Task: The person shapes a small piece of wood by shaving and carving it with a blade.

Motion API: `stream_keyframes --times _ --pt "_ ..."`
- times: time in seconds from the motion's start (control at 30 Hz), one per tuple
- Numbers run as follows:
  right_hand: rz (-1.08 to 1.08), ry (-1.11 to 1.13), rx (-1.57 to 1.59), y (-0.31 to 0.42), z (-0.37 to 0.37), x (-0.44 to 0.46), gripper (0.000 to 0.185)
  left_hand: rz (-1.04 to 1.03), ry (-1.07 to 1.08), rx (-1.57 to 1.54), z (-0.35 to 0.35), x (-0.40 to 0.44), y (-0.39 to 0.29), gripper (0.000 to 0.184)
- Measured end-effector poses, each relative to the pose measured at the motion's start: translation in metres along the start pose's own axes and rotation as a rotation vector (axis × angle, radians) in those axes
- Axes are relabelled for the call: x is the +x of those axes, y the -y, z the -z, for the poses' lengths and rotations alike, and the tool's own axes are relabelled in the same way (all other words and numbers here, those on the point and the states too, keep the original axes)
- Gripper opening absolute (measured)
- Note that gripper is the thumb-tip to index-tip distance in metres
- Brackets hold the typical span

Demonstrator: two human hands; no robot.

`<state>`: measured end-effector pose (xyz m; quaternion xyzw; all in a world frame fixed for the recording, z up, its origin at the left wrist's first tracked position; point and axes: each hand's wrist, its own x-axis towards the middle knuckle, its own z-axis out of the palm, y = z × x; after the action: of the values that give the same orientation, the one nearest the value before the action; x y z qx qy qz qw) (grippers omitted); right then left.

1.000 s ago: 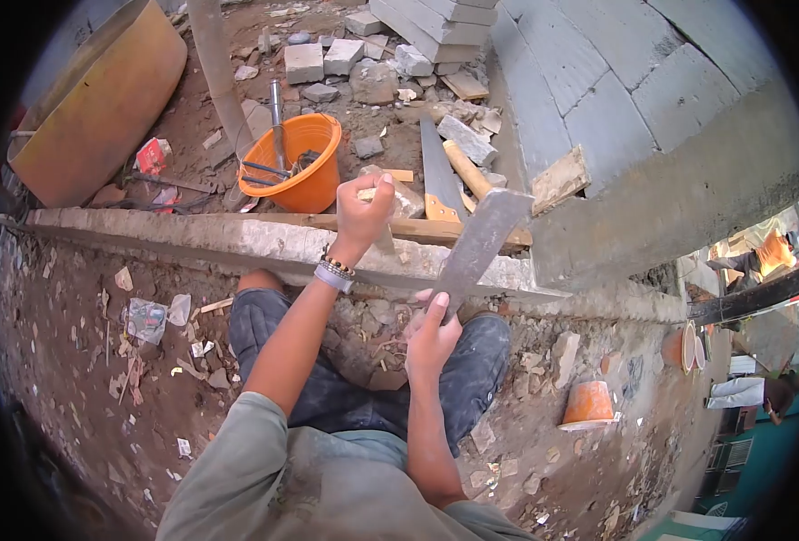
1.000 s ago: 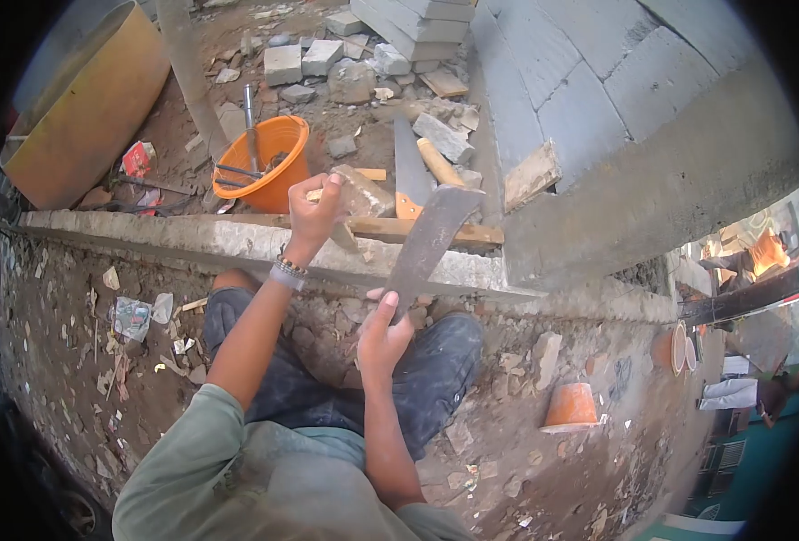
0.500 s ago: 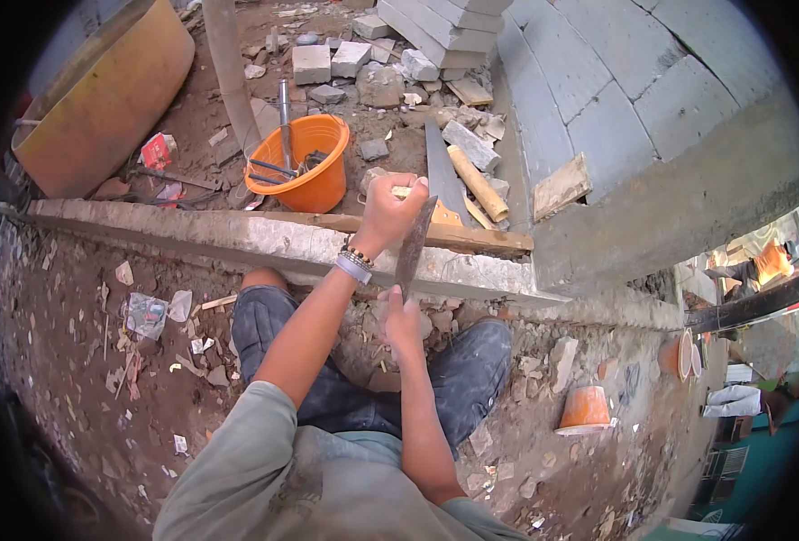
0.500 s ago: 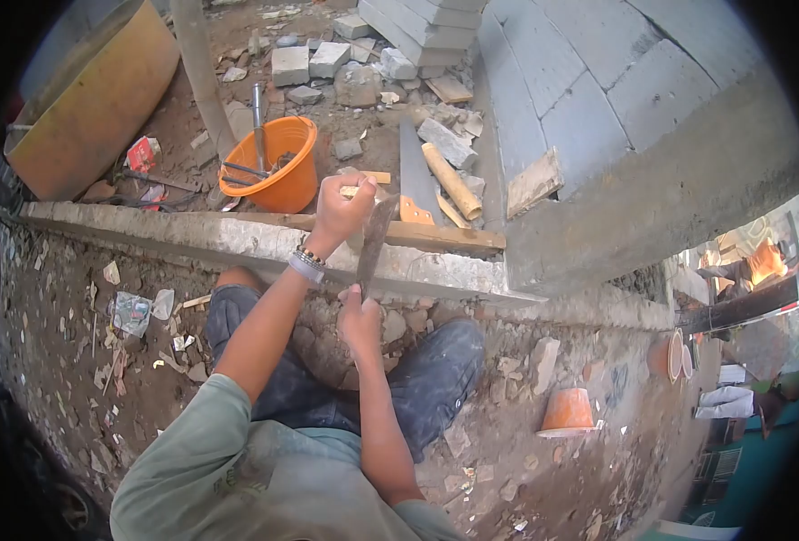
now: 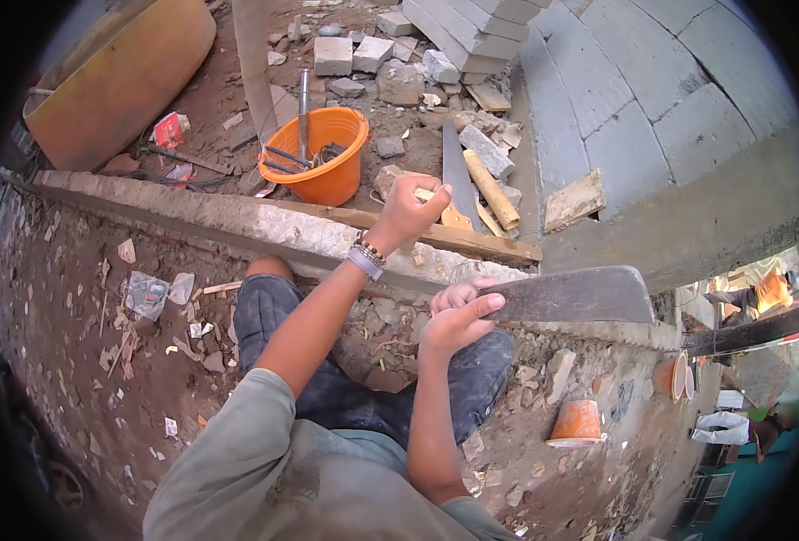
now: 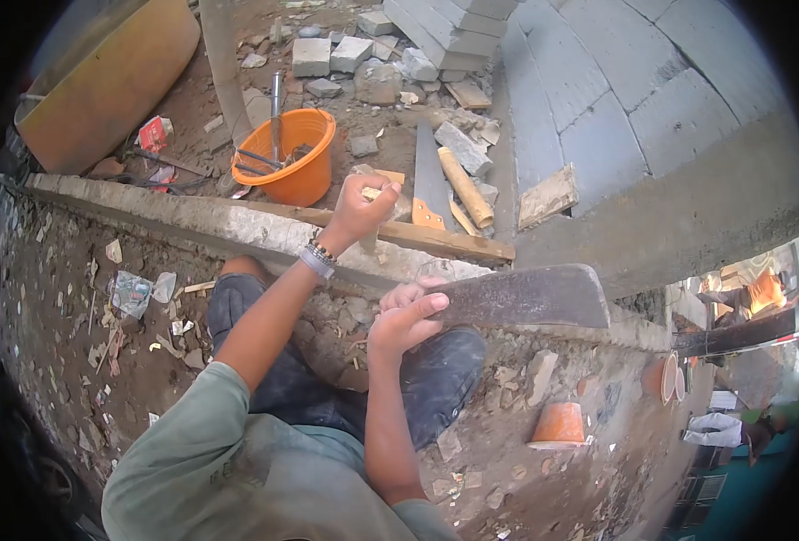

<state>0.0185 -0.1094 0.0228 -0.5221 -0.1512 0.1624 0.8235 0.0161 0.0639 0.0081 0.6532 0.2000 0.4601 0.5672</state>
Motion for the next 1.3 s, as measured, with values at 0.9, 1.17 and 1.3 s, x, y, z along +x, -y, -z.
stream_keyframes --times 0.9,1.17,1.3 --pt "-0.605 0.403 -0.645 -0.113 0.052 -0.017 0.046 -0.166 -0.063 0.020 0.003 -0.004 -0.007 0.035" --pt "-0.774 0.328 0.051 -0.016 0.050 0.012 0.051 -0.021 -0.093 -0.065 0.007 -0.004 0.002 0.038" --pt "-0.335 0.119 0.108 0.023 0.019 0.007 0.053 0.010 -0.097 -0.105 0.007 -0.005 0.006 0.037"
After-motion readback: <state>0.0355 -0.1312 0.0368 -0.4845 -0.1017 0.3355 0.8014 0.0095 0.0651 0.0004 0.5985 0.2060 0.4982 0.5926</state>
